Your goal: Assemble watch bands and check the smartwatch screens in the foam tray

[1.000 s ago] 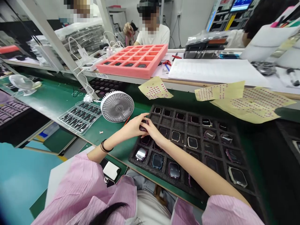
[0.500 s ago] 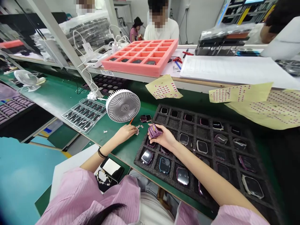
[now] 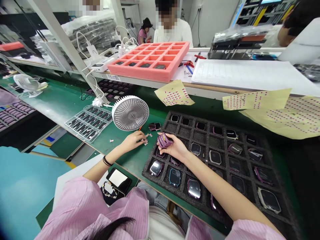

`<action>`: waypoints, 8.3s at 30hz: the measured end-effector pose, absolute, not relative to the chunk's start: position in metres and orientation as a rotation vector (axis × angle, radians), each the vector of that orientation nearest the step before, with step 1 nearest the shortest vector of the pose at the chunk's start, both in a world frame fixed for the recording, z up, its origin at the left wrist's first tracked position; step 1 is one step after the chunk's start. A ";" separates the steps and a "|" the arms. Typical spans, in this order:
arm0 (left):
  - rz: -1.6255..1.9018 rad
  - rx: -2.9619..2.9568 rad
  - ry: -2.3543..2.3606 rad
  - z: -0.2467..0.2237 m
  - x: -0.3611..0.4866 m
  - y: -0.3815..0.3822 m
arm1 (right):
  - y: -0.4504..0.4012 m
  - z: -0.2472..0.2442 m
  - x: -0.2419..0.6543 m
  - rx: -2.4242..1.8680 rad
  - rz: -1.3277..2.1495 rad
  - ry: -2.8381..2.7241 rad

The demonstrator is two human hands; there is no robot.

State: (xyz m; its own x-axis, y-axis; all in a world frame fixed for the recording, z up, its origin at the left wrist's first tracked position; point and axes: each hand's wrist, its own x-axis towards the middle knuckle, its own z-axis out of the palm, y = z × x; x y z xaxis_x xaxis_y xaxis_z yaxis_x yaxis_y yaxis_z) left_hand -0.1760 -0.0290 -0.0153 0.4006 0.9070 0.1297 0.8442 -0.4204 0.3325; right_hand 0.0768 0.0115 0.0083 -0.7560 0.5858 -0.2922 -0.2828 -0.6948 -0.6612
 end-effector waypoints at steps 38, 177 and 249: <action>1.064 1.647 2.106 -0.030 -0.132 -0.058 | -0.018 0.016 0.062 -0.668 1.905 -0.903; 0.906 3.124 0.905 0.060 -0.131 -0.072 | -0.025 0.041 0.075 -0.615 2.654 -0.840; 1.051 1.710 0.675 0.066 -0.101 -0.046 | -0.029 0.059 0.088 -0.471 2.863 -0.919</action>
